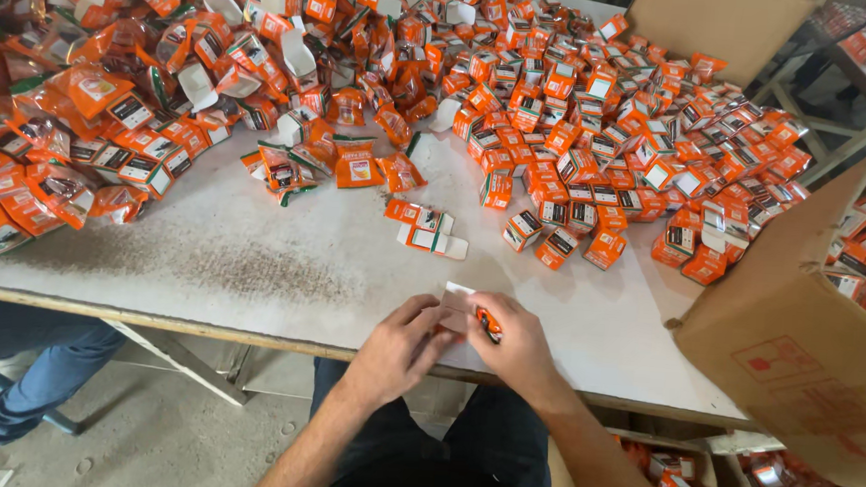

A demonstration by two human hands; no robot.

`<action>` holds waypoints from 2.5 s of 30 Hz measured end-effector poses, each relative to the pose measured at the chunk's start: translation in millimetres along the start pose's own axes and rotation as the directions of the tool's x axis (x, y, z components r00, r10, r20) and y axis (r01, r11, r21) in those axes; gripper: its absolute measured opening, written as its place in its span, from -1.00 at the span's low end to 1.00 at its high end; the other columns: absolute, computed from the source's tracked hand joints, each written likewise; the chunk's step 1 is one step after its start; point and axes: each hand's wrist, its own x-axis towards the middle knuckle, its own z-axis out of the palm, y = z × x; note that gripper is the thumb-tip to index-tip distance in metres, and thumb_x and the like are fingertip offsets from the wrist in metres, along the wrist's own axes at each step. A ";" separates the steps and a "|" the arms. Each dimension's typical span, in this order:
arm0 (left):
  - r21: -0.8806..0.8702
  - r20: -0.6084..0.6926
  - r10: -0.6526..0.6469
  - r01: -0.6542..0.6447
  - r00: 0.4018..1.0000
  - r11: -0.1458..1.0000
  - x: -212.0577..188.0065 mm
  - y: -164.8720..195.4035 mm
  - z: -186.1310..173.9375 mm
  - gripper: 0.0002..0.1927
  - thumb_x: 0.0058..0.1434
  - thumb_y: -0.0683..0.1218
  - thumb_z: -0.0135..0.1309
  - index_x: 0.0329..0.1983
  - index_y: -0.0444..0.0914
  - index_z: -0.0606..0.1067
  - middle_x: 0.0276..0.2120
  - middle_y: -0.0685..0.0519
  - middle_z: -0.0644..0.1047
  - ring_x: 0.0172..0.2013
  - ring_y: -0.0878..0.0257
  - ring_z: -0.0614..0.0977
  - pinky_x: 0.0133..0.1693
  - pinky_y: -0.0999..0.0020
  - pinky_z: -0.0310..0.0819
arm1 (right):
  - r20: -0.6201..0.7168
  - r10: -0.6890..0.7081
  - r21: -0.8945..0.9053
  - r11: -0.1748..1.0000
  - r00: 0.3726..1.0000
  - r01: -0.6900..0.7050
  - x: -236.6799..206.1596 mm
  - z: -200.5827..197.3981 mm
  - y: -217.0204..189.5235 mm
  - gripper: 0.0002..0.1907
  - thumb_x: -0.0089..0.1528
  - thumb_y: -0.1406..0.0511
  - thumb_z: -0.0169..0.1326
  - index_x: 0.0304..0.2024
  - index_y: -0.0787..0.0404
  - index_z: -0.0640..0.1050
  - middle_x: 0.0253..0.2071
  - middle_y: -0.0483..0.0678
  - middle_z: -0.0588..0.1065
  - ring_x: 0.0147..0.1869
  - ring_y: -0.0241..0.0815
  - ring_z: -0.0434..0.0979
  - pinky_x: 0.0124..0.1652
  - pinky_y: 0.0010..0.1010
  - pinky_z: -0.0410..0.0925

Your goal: The person picks up small orange product boxes from a pile on the worktable, opens and folds the cartons by hand, and places the finished boxes into a large cardboard box beside the table, repeating the cycle one box at a time.

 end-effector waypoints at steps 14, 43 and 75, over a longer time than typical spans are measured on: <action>0.160 -0.114 0.079 -0.060 0.990 0.985 -7.9 -12.2 20.7 -0.54 0.01 -0.19 0.30 -0.04 -0.25 0.39 0.09 -0.20 0.49 0.08 -0.17 0.56 0.03 0.07 0.54 | 0.088 0.319 0.079 0.942 0.943 -0.326 -22.0 10.0 34.0 -0.85 0.33 0.33 0.11 -0.06 0.22 0.49 -0.29 0.07 0.58 -0.28 0.02 0.64 -0.22 -0.27 0.46; 0.105 -0.044 -0.061 0.065 0.997 0.992 -0.5 -12.2 30.3 -0.31 -0.02 -0.14 0.36 0.22 -0.28 0.43 0.03 -0.08 0.53 0.04 -0.04 0.57 0.09 0.07 0.44 | 0.394 0.017 -0.010 1.000 0.919 -0.014 7.2 -30.4 3.9 -0.58 0.24 0.35 0.22 0.13 0.29 0.47 0.01 -0.04 0.51 0.13 0.04 0.45 0.09 -0.19 0.37; 0.377 -0.080 0.025 0.007 0.996 0.926 -18.3 -15.7 50.6 -0.39 0.06 0.01 0.35 0.11 -0.33 0.42 -0.06 -0.12 0.44 -0.05 -0.07 0.54 0.01 0.04 0.48 | 0.016 0.082 -0.129 0.989 0.997 -0.079 -28.0 21.7 17.6 -0.88 0.25 0.34 0.17 -0.17 0.22 0.60 0.01 -0.01 0.43 0.22 0.07 0.35 0.17 -0.05 0.22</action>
